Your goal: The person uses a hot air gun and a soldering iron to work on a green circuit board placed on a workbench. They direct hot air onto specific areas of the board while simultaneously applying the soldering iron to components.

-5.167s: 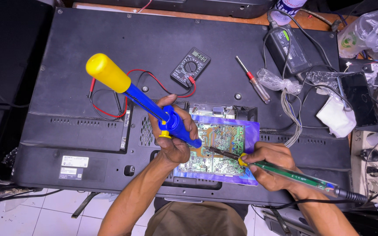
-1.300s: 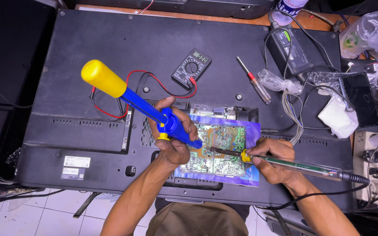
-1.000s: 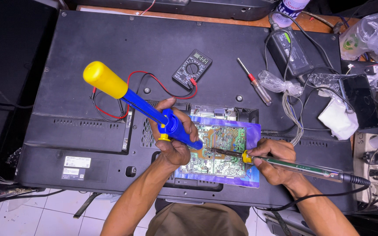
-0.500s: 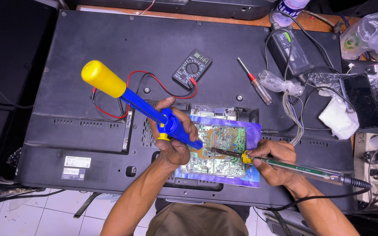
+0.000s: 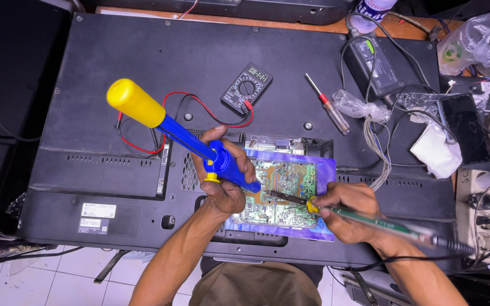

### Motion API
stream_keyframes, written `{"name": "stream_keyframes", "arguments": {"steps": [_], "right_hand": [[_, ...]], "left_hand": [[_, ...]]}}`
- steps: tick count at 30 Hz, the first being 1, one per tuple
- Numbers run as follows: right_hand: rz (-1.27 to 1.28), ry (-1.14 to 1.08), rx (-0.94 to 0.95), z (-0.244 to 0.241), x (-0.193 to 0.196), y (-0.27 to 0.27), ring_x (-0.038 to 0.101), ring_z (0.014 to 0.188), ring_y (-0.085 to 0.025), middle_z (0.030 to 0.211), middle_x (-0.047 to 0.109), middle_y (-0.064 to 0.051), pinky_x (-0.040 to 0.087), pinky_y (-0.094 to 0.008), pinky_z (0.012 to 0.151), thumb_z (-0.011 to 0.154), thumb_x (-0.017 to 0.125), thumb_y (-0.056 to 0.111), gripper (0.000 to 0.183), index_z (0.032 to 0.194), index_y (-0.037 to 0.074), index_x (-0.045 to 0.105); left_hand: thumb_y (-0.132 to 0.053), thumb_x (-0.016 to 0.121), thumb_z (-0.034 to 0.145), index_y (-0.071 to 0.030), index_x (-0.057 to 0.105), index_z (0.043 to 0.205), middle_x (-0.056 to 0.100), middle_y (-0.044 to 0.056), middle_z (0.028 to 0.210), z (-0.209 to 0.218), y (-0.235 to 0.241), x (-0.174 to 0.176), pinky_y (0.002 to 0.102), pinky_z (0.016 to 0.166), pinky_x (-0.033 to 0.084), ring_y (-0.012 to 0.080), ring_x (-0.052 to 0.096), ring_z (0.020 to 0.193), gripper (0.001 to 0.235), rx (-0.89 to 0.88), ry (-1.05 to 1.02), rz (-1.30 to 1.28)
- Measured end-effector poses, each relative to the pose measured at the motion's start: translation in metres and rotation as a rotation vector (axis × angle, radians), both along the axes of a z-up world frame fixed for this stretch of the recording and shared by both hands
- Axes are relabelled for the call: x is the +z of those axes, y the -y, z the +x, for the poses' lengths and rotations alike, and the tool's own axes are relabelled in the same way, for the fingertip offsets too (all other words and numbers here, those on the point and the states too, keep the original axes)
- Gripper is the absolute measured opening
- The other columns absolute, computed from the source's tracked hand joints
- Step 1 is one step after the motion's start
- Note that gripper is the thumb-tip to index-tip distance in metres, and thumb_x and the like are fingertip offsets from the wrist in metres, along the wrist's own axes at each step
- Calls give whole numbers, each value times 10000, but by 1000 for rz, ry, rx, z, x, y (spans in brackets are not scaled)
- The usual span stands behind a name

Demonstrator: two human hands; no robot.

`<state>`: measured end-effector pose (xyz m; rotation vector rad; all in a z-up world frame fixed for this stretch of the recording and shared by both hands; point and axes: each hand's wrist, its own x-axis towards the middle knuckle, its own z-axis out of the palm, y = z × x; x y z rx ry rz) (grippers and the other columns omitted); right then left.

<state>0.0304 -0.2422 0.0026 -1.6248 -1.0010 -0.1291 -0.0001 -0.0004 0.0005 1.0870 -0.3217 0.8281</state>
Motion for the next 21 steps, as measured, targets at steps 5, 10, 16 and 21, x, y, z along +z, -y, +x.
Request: {"name": "stream_keyframes", "arguments": {"steps": [5, 10, 16, 21], "right_hand": [[3, -18, 15, 2, 11, -5, 411, 304, -117, 422, 467, -12, 376, -276, 314, 812, 654, 216, 187, 758, 59, 740], [-84, 43, 72, 3, 25, -7, 422, 292, -166, 441, 471, -35, 392, -305, 314, 829, 645, 211, 175, 754, 83, 738], [-40, -12, 50, 3, 18, -4, 418, 301, -121, 431, 485, -15, 385, -274, 313, 818, 656, 186, 157, 777, 64, 745], [-19, -17, 20, 3, 12, -1, 416, 304, -118, 424, 473, -1, 374, -272, 324, 810, 666, 188, 158, 775, 64, 758]], "left_hand": [[-802, 384, 930, -14, 313, 1363, 513, 27, 680, 1, 0, 1, 222, 470, 565, 97, 546, 453, 902, -6, -2, -4], [-799, 384, 934, -7, 310, 1367, 512, 25, 683, 1, 0, 1, 220, 470, 561, 92, 542, 453, 906, -2, -3, -3], [-786, 371, 940, 2, 313, 1360, 512, 35, 680, 1, 2, 3, 227, 460, 562, 105, 544, 451, 895, 4, 22, 10], [-787, 415, 929, 4, 307, 1364, 516, 41, 674, 2, 6, -1, 234, 471, 566, 108, 544, 450, 910, -22, 24, -23]]}}
